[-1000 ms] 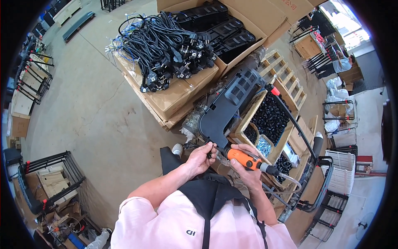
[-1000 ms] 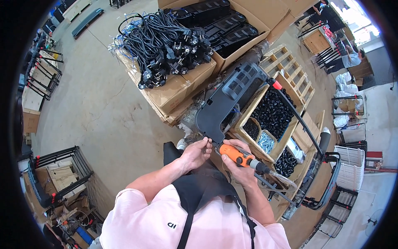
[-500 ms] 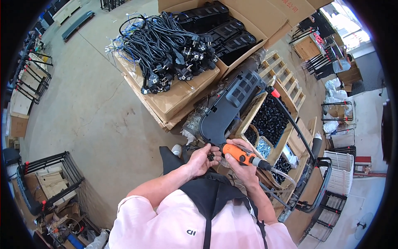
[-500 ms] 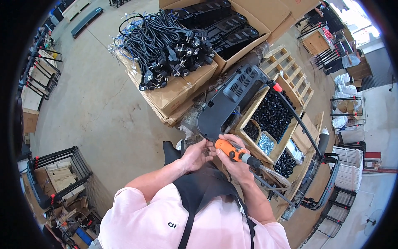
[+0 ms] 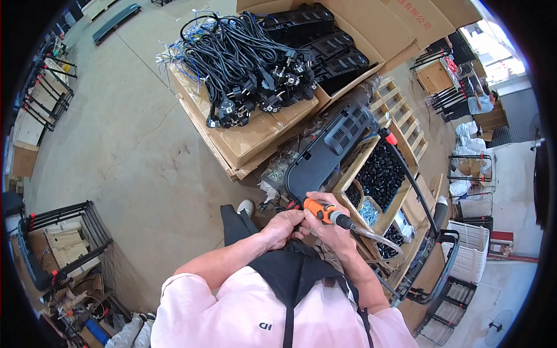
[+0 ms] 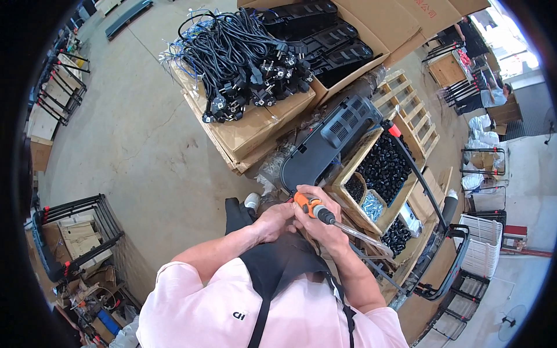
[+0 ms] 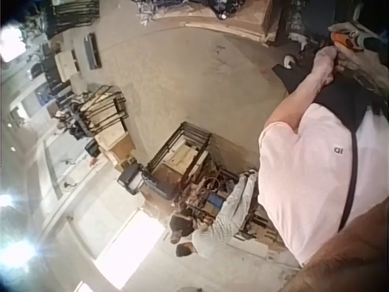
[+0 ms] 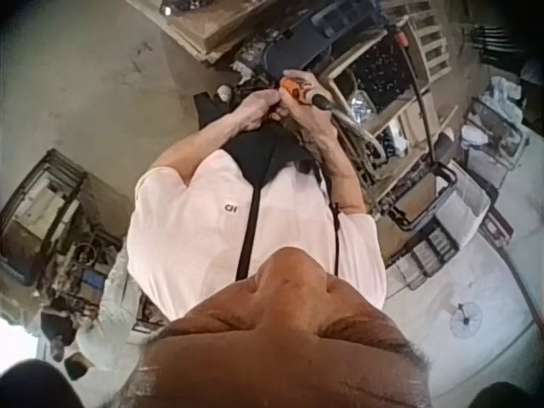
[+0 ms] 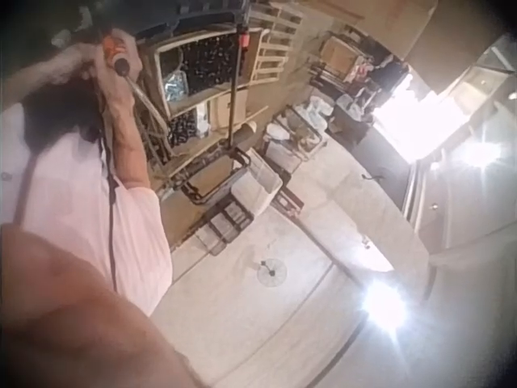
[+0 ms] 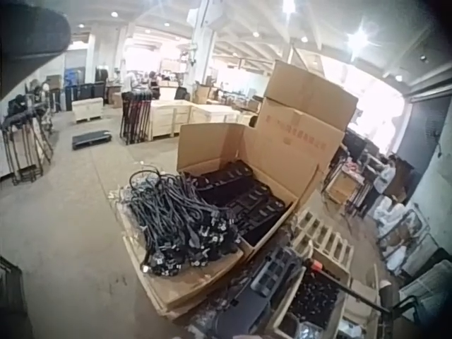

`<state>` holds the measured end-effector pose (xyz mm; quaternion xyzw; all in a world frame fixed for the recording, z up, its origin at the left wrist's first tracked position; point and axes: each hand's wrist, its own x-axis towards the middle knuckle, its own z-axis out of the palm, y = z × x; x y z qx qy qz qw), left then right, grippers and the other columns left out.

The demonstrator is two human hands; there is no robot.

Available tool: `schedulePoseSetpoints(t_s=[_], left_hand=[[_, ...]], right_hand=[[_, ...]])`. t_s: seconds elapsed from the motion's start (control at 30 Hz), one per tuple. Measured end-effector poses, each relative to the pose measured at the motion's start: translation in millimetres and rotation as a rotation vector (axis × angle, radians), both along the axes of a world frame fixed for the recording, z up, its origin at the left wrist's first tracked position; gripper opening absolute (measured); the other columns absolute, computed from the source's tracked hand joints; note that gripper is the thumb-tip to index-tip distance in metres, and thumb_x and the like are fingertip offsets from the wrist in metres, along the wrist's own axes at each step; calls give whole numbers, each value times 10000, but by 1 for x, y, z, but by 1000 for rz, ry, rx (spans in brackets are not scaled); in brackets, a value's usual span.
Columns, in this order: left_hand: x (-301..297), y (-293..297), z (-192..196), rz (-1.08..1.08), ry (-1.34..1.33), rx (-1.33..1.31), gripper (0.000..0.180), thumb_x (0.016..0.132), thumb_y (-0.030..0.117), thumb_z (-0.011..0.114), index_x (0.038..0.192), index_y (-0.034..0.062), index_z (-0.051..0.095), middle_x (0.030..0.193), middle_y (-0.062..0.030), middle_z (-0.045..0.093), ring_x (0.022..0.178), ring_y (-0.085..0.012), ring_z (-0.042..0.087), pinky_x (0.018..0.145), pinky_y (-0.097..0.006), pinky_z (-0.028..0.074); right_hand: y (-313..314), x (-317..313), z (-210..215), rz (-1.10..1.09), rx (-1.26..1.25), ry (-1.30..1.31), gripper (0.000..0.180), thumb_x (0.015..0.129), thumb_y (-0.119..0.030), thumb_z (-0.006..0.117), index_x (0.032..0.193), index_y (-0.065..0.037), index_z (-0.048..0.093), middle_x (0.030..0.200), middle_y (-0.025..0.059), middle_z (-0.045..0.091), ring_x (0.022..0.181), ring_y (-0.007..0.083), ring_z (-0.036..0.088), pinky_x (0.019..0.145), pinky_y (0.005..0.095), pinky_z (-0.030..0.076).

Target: The recorder is assembling a lawnmower by connecting electrical wires, positioning the plastic housing, and securing it with screws using a power drill.

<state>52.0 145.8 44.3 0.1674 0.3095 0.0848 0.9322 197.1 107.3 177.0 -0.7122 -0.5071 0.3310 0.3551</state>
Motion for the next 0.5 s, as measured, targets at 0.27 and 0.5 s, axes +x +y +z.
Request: schedulePoseSetpoints(t_s=[0.27, 0.5], left_hand=[[-10, 1, 8, 15, 20, 5, 238, 1125, 223, 556, 1181, 66, 725, 911, 15, 668, 768, -78, 602, 677, -257, 511], [-15, -4, 16, 59, 65, -20, 259, 1141, 241, 520, 1197, 62, 698, 907, 5, 669, 742, -81, 590, 650, -246, 487]], right_hand=[[1, 7, -8, 59, 89, -12, 363, 885, -26, 779, 1230, 2, 668, 1239, 124, 734, 1038, 165, 708, 943, 319, 573], [3, 9, -16, 45, 46, 38, 433, 885, -13, 783, 1289, 4, 628, 1242, 136, 729, 1092, 182, 702, 989, 330, 562]])
